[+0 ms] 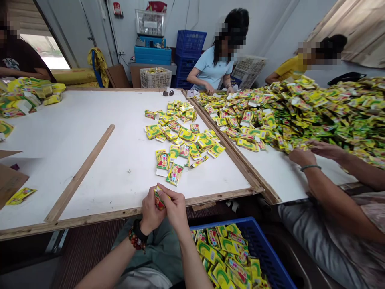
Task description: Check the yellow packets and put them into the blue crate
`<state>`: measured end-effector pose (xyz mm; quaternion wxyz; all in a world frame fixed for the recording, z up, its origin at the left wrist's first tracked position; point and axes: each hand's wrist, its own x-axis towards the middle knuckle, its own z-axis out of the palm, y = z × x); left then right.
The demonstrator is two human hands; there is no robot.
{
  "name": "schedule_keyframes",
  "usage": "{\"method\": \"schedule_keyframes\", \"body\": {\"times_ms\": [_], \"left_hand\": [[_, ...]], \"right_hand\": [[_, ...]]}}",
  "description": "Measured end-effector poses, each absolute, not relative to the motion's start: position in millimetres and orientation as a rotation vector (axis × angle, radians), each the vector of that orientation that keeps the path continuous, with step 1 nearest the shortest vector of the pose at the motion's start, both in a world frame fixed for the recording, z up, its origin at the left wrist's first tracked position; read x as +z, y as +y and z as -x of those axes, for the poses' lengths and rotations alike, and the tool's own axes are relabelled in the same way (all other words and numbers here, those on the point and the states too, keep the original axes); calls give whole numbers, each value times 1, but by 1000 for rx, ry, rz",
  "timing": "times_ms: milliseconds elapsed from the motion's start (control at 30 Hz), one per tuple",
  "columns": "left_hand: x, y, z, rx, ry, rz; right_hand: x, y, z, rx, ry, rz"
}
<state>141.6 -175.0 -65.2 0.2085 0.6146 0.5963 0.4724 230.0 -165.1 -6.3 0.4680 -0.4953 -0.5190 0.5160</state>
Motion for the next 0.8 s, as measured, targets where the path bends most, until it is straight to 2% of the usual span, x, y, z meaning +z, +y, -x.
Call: {"method": "schedule_keyframes", "body": {"times_ms": [100,333,467,567,633,700,800], "left_hand": [[-63,-175,-140,1306,1685,-1688],[-65,-172,-138,1270,1661,-1704],[-68,-177,-136,1315,1638,-1701],[-56,-177,-120,1191,1320,-1966],[-43,-164,-103,976,1002,-2251],[-29,-137,-87,791,908,-2463],[-16,-74,-74,734,1258,-2559]], "right_hand": [[-6,-169,-231,1168,-1458,1216],[-15,-175,-233,647,-1938,1173],[-13,-174,-230,598,-2054,1162],[-6,-188,-253,589,-2027,1198],[-4,-204,-287,529,-1944,1364],[-5,-223,-329,414,-1906,1717],[-7,-243,-377,338,-1953,2191]]}}
